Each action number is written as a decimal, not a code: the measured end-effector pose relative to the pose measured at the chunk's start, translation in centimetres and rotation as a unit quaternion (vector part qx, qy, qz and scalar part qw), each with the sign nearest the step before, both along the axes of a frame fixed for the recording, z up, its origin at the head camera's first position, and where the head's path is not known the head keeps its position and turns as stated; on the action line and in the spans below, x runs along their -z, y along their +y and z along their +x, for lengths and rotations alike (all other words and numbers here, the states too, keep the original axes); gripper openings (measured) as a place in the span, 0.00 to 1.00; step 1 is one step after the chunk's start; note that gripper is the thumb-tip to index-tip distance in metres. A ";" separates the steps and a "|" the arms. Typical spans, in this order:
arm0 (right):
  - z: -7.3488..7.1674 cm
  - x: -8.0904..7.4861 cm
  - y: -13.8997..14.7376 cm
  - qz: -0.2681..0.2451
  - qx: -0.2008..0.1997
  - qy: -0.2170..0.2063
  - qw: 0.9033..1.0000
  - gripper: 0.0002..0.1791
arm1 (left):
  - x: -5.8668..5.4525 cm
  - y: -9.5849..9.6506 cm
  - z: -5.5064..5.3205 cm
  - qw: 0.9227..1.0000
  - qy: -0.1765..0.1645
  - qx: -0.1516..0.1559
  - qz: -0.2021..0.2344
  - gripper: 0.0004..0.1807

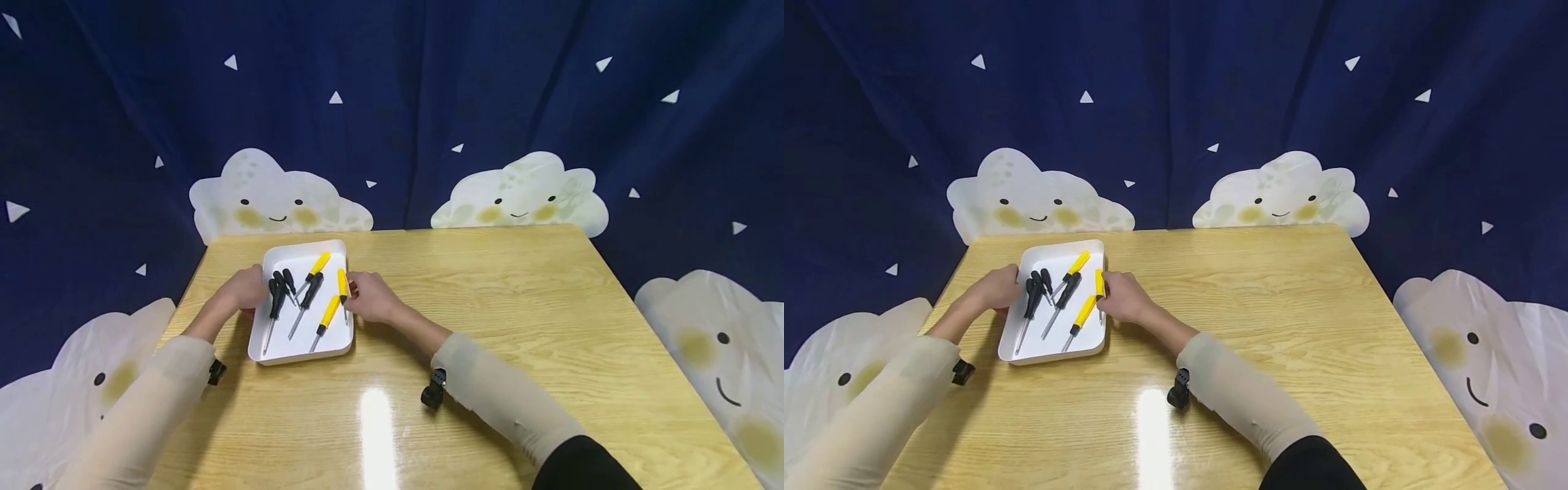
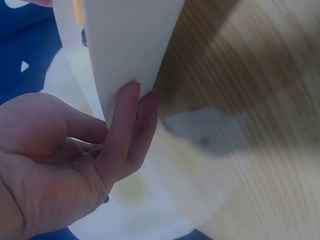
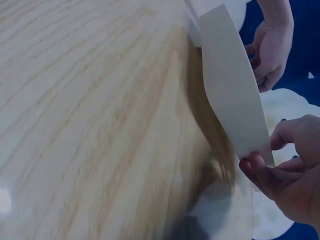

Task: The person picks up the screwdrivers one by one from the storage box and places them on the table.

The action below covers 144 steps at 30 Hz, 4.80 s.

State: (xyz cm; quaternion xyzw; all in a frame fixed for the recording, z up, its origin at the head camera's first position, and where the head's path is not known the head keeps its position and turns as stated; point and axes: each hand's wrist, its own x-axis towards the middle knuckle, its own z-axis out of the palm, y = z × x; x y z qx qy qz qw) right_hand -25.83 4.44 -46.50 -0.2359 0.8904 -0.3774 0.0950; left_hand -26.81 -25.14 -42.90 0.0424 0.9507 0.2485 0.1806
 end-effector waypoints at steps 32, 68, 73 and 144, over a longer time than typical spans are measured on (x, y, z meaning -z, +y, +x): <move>0.0 -1.1 12.7 0.028 0.077 -0.014 0.997 0.37 | 0.2 11.0 -1.5 0.995 0.005 0.004 0.102 0.17; 2.3 1.2 20.2 0.001 0.117 -0.036 0.993 0.36 | 2.5 19.1 -1.4 0.997 0.045 0.010 0.068 0.16; 2.4 1.3 20.4 -0.001 0.118 -0.043 0.992 0.36 | 2.6 19.3 -1.4 0.997 0.038 0.005 0.070 0.19; -1.7 -1.8 10.7 -0.003 0.074 -0.033 0.997 0.40 | 6.9 16.5 -2.3 0.898 -0.012 0.085 0.431 0.44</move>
